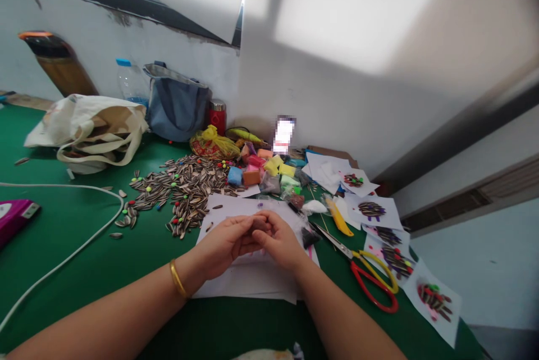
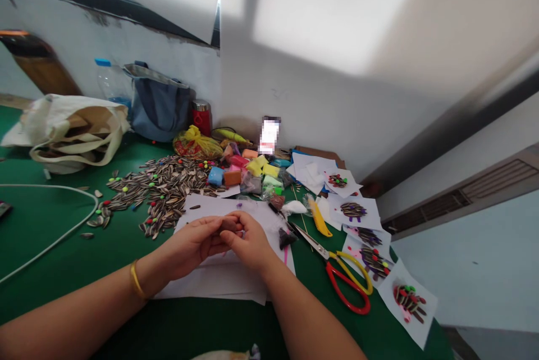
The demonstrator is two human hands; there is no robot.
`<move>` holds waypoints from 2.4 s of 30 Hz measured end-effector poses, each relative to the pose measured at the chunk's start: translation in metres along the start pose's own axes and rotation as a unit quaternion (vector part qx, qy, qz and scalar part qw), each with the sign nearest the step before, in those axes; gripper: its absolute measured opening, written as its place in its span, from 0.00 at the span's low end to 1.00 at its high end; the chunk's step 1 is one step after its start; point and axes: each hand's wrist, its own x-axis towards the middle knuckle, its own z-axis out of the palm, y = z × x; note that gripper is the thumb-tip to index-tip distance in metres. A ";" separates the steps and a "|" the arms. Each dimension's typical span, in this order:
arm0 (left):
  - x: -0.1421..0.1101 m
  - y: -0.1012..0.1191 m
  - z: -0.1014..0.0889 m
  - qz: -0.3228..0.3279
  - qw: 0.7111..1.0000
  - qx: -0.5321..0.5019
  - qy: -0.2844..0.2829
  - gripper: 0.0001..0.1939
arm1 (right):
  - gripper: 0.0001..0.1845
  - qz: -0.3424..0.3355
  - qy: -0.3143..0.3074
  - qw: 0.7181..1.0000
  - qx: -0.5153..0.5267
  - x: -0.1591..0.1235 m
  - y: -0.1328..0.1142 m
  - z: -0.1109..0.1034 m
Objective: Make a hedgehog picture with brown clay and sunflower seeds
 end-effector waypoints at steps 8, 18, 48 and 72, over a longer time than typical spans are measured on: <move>0.001 0.002 0.001 0.008 1.000 0.001 0.003 0.13 | 0.28 0.008 -0.046 0.997 0.058 0.001 0.003 -0.005; 0.003 -0.001 0.001 0.009 1.000 0.017 0.000 0.15 | 0.19 -0.002 0.013 1.000 -0.011 0.002 0.003 -0.002; 0.001 -0.004 0.002 0.021 0.999 0.028 -0.015 0.27 | 0.30 0.012 -0.011 0.997 0.069 0.002 -0.002 0.002; -0.001 -0.003 -0.015 0.274 0.846 0.457 0.005 0.27 | 0.22 -0.047 0.134 0.990 -0.002 0.005 0.008 -0.006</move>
